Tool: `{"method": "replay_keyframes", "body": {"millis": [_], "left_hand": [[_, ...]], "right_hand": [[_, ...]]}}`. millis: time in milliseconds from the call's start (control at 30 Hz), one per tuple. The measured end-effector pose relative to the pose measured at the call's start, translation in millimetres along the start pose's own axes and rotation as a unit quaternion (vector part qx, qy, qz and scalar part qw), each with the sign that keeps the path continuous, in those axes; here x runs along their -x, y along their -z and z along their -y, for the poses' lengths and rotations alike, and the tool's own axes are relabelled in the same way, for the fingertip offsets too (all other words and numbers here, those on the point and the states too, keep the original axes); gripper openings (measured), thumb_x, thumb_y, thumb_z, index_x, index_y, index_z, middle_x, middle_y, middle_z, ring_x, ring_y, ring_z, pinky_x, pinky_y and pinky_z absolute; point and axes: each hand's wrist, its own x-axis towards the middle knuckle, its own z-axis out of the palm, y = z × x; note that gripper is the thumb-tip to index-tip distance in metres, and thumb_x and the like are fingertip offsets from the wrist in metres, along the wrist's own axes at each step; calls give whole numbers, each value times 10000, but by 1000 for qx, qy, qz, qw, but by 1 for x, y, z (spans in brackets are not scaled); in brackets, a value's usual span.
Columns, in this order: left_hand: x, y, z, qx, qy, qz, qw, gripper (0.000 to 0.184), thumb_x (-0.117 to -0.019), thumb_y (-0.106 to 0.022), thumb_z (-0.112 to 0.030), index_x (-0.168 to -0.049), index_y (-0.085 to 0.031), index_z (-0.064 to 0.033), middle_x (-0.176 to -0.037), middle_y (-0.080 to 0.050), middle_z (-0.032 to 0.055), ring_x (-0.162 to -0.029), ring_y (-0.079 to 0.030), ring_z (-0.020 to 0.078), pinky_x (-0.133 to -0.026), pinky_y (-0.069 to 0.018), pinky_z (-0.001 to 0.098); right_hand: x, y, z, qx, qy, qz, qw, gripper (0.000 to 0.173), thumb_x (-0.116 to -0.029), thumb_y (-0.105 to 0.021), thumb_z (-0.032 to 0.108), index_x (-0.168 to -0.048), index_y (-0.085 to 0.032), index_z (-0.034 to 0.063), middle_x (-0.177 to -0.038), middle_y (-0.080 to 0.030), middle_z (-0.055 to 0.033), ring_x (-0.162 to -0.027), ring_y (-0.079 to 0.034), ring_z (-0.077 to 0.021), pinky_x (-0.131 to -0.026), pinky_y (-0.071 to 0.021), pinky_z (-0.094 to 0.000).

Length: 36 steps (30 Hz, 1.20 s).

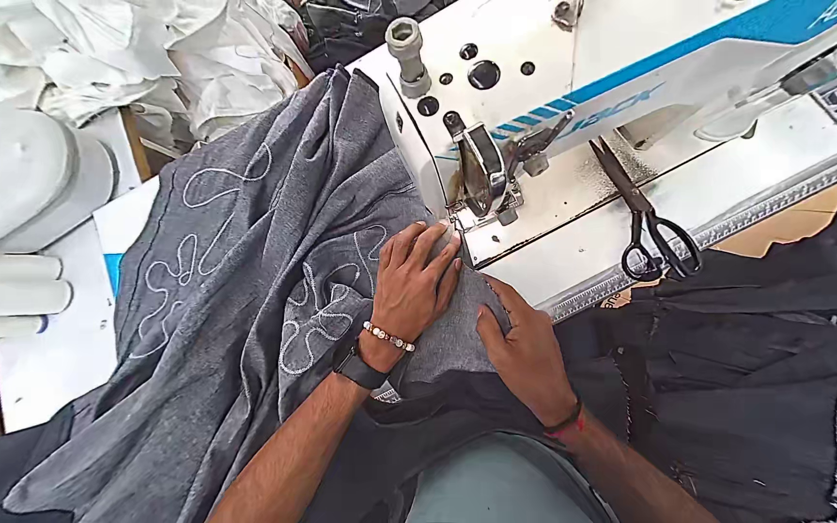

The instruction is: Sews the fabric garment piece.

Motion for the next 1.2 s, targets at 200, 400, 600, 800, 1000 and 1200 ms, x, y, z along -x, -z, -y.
{"method": "replay_keyframes", "body": {"millis": [200,400,600,800,1000,1200], "left_hand": [[0,3,-4,-35,-28,7,999,386,-1054,-462,-274,-1380,-653,-196,-1480,-570,30,-1434,-446,263,-1175,-359,450],[11,0,-11,13,23,48,998,498,-1071,-367,-361,-1516,-527,-208,-1634,-408,-9,-1530,-317,245,-1251,-250,480],[10,1,-4,-7,14,37,999,469,-1063,-391,-371,-1475,-576,-244,-1607,-441,-10,-1499,-349,257,-1213,-272,484],[7,2,4,-19,-2,20,1000,412,-1054,-441,-369,-1398,-648,-280,-1551,-505,10,-1444,-409,274,-1171,-307,486],[5,4,5,-12,-8,22,1000,406,-1043,-464,-365,-1389,-658,-278,-1529,-522,23,-1418,-429,271,-1162,-309,478],[4,3,6,-12,-13,19,1000,402,-1043,-473,-375,-1386,-660,-283,-1511,-538,26,-1405,-439,272,-1155,-310,480]], "right_hand": [[-11,-8,1,123,-30,37,991,488,-970,-556,298,-1414,-591,98,-686,-661,-15,-587,-636,-171,-556,-535,-390],[13,12,10,74,-30,78,994,468,-979,-524,255,-1403,-608,75,-700,-660,15,-566,-597,-97,-526,-518,-318],[4,6,6,62,-18,57,996,474,-969,-536,230,-1411,-622,84,-677,-649,20,-525,-555,-79,-496,-483,-293],[-8,2,7,123,-57,81,987,577,-889,-578,264,-1460,-594,188,-795,-717,1,-663,-656,-131,-586,-531,-376],[-17,-5,5,136,-21,44,990,486,-910,-556,233,-1373,-660,128,-617,-603,30,-522,-555,-116,-495,-458,-341],[-28,-8,5,165,-11,16,986,503,-901,-583,233,-1391,-655,149,-625,-621,15,-517,-561,-141,-480,-447,-360]]}}
